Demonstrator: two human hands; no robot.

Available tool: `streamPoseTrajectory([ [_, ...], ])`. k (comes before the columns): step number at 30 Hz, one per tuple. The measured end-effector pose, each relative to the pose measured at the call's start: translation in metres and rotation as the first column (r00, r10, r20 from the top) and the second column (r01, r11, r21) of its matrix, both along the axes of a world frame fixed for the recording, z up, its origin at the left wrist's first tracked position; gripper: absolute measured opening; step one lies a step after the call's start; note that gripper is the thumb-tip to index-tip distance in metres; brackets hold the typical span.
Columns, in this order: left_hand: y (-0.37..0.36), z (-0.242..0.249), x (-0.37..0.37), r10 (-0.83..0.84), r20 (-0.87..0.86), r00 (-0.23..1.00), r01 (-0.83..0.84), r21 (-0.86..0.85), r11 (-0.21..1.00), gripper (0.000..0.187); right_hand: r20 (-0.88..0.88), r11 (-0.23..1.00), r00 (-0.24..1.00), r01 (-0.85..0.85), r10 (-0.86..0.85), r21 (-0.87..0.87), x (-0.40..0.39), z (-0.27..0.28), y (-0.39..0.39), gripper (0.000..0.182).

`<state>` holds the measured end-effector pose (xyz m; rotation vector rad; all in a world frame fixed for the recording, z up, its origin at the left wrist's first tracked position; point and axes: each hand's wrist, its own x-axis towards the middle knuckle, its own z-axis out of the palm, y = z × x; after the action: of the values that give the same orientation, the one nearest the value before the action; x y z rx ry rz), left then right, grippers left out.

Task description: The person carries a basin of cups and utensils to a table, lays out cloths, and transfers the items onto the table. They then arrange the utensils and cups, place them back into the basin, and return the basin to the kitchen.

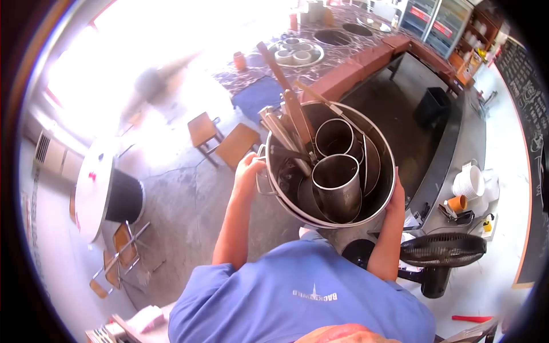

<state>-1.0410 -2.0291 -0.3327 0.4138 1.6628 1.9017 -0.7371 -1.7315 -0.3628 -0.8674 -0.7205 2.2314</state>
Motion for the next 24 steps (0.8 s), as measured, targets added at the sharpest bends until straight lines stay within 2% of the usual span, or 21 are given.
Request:
streamPoseTrajectory([
  [2,0.057,-0.013,-0.036,-0.063,0.000,0.998,0.063,-0.021,0.998,0.012,-0.032,1.000,0.999,0.028,-0.028,0.003,-0.015,-0.020,0.045,0.046],
  [7,0.210,-0.011,-0.091,-0.149,0.016,0.989,0.149,-0.036,0.988,0.011,-0.094,0.994,0.989,0.111,-0.112,-0.017,-0.047,-0.019,0.170,0.046],
  [9,0.261,-0.008,-0.097,-0.167,0.021,0.986,0.168,-0.087,0.982,0.011,-0.072,0.991,0.989,0.132,-0.130,0.036,-0.049,-0.021,0.222,0.046],
  [10,0.288,-0.010,-0.097,-0.182,0.021,0.983,0.183,-0.062,0.981,0.012,0.039,0.984,0.984,0.172,-0.174,0.047,-0.045,-0.015,0.248,0.046],
  [11,0.316,-0.010,-0.098,-0.182,0.005,0.983,0.182,-0.056,0.982,0.015,0.056,0.987,0.987,0.149,-0.153,0.068,-0.045,-0.010,0.274,0.046],
  [13,0.376,0.000,-0.106,-0.220,0.078,0.972,0.223,-0.030,0.974,0.017,0.018,0.977,0.978,0.205,-0.206,0.057,-0.051,-0.005,0.321,0.048],
  [15,0.440,-0.005,-0.108,-0.177,0.003,0.984,0.177,0.045,0.983,0.021,0.117,0.966,0.961,0.240,-0.250,0.095,-0.057,0.010,0.365,0.050],
  [17,0.506,-0.032,-0.147,-0.269,-0.099,0.958,0.266,-0.045,0.963,0.022,0.012,0.976,0.979,0.204,-0.205,0.077,-0.065,-0.014,0.427,0.049],
  [19,0.568,-0.026,-0.163,-0.288,-0.068,0.955,0.288,-0.007,0.958,0.025,0.041,0.961,0.962,0.264,-0.269,0.085,-0.093,-0.008,0.471,0.049],
  [20,0.594,-0.027,-0.177,-0.317,-0.054,0.947,0.311,-0.104,0.945,0.026,0.076,0.948,0.947,0.306,-0.313,0.093,-0.097,0.001,0.489,0.050],
  [21,0.627,-0.025,-0.172,-0.318,-0.079,0.945,0.319,0.001,0.948,0.028,0.082,0.951,0.950,0.294,-0.302,0.092,-0.094,0.003,0.523,0.050],
  [23,0.681,-0.013,-0.187,-0.285,0.031,0.958,0.287,-0.063,0.956,0.028,0.062,0.952,0.952,0.296,-0.301,0.076,-0.109,0.010,0.569,0.051],
  [24,0.706,-0.008,-0.191,-0.284,0.049,0.958,0.287,-0.074,0.955,0.034,0.073,0.961,0.961,0.259,-0.266,0.096,-0.110,0.019,0.591,0.054],
])
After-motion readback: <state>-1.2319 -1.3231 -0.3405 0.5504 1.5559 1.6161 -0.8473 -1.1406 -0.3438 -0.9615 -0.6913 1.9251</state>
